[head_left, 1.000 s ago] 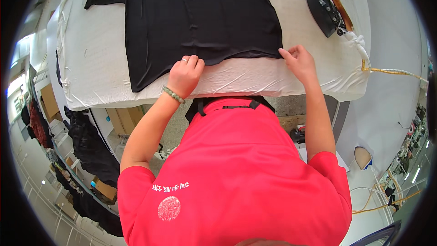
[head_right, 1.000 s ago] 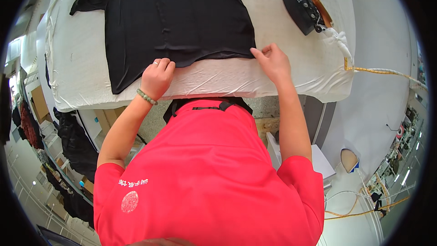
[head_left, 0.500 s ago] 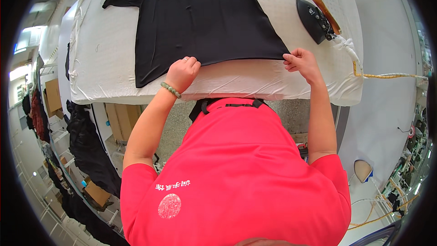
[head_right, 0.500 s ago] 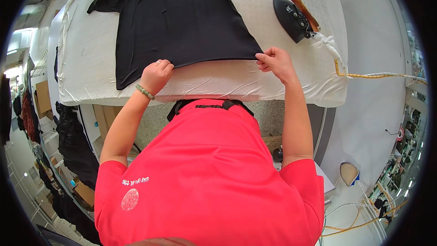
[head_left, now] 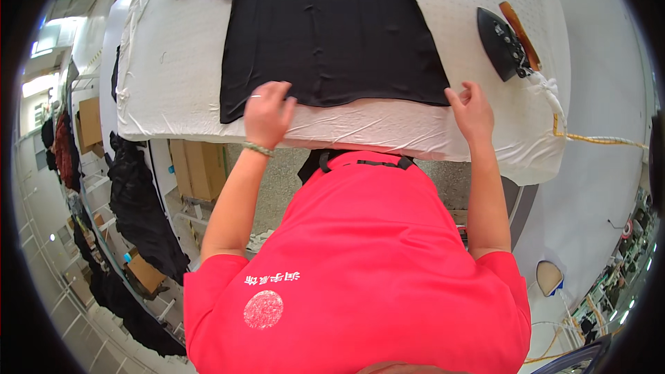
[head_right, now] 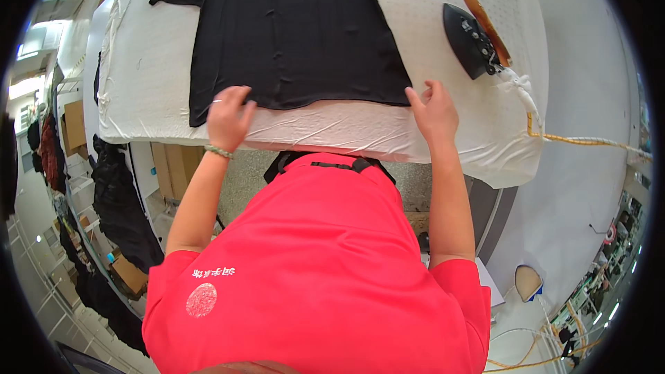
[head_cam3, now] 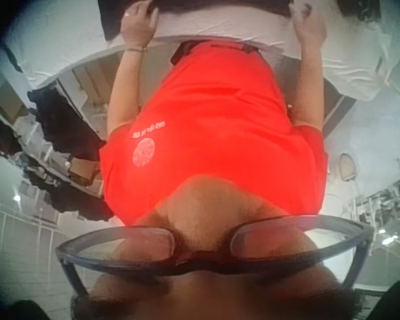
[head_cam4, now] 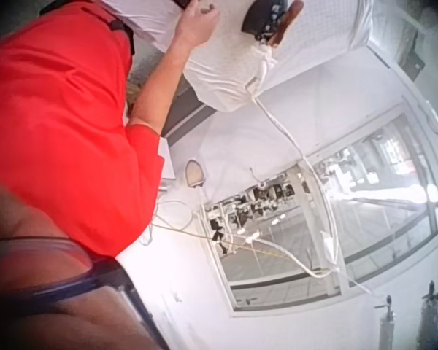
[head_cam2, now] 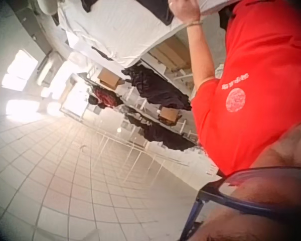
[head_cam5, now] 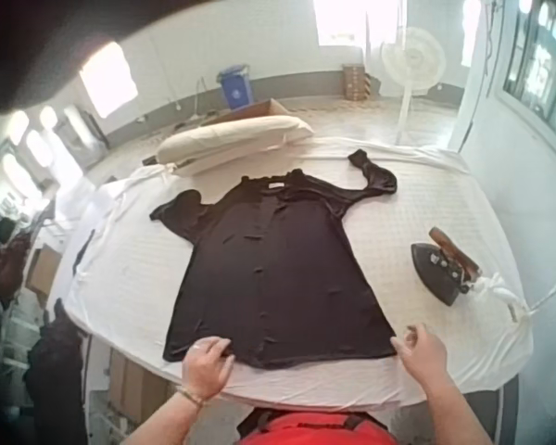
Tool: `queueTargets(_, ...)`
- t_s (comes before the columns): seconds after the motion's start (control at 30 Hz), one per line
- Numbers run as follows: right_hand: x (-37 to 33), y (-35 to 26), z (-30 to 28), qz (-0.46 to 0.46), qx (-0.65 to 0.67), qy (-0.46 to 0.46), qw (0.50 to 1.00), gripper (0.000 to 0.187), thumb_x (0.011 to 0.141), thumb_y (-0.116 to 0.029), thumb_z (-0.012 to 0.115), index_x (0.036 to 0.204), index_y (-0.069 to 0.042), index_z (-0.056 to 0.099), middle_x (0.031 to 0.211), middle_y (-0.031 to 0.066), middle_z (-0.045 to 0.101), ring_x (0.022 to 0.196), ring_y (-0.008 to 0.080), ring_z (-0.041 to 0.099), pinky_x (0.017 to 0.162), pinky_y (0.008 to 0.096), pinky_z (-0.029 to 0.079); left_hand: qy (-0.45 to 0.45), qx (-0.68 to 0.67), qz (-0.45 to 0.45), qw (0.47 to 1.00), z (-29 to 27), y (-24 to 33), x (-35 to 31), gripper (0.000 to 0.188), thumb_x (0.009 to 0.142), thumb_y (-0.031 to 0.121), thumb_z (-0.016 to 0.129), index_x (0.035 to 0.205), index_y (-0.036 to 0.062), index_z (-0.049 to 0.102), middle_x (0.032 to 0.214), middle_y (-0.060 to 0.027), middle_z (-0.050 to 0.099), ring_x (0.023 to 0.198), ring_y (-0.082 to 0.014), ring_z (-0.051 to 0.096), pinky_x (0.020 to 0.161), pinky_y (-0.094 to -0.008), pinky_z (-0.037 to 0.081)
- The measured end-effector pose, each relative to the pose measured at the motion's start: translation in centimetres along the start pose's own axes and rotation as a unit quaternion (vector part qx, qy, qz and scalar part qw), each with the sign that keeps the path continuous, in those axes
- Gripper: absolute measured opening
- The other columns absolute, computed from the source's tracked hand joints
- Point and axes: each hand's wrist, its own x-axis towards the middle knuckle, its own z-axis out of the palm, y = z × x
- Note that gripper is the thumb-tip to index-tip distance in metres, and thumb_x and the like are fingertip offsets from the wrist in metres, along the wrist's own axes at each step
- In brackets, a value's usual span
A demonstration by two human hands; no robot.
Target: Ironing a black shirt on a pressing table in an industrial setting.
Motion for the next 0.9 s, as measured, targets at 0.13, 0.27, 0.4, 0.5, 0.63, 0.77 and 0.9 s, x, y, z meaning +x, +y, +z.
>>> queueTargets(0.13,-0.3,-3.6,2.4,-0.218,0.067,0.13,0.965,0.03,0.095,-0.017,0.071,0.122,-0.005,0.065,0.116,0.0116,0.07,0.107,0.0332,0.066,0.094,0.0422,0.052,0.13,0.095,-0.21,0.964,-0.5,-9.6,-4.4,0.038,0.091,0.028,0.075,0.122,0.0071,0.067,0.12,-0.0121,0.07,0.111,-0.0334,0.066,0.095,-0.0443,0.052)
queueTargets(0.27,-0.2,-9.3,7.1,-0.339,0.078,0.102,0.932,0.035,0.097,-0.013,0.067,0.13,-0.005,0.062,0.131,0.0144,0.064,0.126,0.0339,0.059,0.111,0.0455,0.044,0.034,0.011,-0.532,0.846,-0.7,-13.4,-4.4,0.039,0.093,0.038,0.073,0.112,0.0039,0.067,0.115,-0.016,0.07,0.106,-0.0382,0.066,0.092,-0.0468,0.052)
queueTargets(0.4,-0.6,-15.8,13.2,-0.399,0.086,0.063,0.911,0.047,0.097,-0.016,0.068,0.139,-0.003,0.055,0.144,0.0155,0.057,0.138,0.0346,0.051,0.119,0.0488,0.037,-0.017,0.027,-0.521,0.853,0.9,-14.2,-4.6,0.044,0.095,0.047,0.071,0.1,0.0042,0.065,0.105,-0.0183,0.071,0.1,-0.0395,0.068,0.086,-0.049,0.052)
queueTargets(0.5,-0.8,-18.3,15.6,-0.416,0.063,0.03,0.907,0.059,0.098,-0.029,0.067,0.148,-0.003,0.048,0.154,0.0169,0.049,0.146,0.0348,0.043,0.123,0.0494,0.031,0.023,0.063,-0.485,0.872,1.5,-14.4,-5.2,0.048,0.094,0.052,0.071,0.093,0.0048,0.062,0.096,-0.0194,0.071,0.093,-0.0405,0.069,0.079,-0.0509,0.052)
queueTargets(0.63,-0.2,-18.3,16.4,-0.422,-0.019,0.01,0.906,0.073,0.099,-0.045,0.063,0.154,-0.004,0.041,0.161,0.0181,0.039,0.152,0.0341,0.033,0.126,0.0503,0.023,0.075,-0.012,-0.452,0.889,0.4,-16.5,-5.7,0.047,0.095,0.054,0.069,0.09,0.0084,0.06,0.079,-0.0171,0.07,0.079,-0.0413,0.069,0.065,-0.0521,0.05)
queueTargets(0.77,-0.2,-18.6,16.3,-0.431,-0.067,-0.008,0.9,0.08,0.099,-0.054,0.059,0.157,-0.004,0.038,0.164,0.018,0.035,0.155,0.0336,0.029,0.127,0.0512,0.019,0.008,0.048,-0.344,0.938,-0.8,-19.5,-7.3,0.042,0.095,0.053,0.067,0.091,0.0118,0.06,0.071,-0.0141,0.067,0.067,-0.0411,0.067,0.056,-0.0506,0.049)
queueTargets(0.9,-0.4,-19.3,15.9,-0.437,-0.071,-0.01,0.897,0.079,0.099,-0.054,0.058,0.157,-0.003,0.038,0.164,0.0182,0.034,0.155,0.0335,0.028,0.127,0.0515,0.019,0.032,0.145,-0.226,0.963,0.6,-20.1,-7.8,0.038,0.096,0.052,0.066,0.091,0.0148,0.059,0.065,-0.0114,0.066,0.059,-0.041,0.064,0.049,-0.0507,0.047)
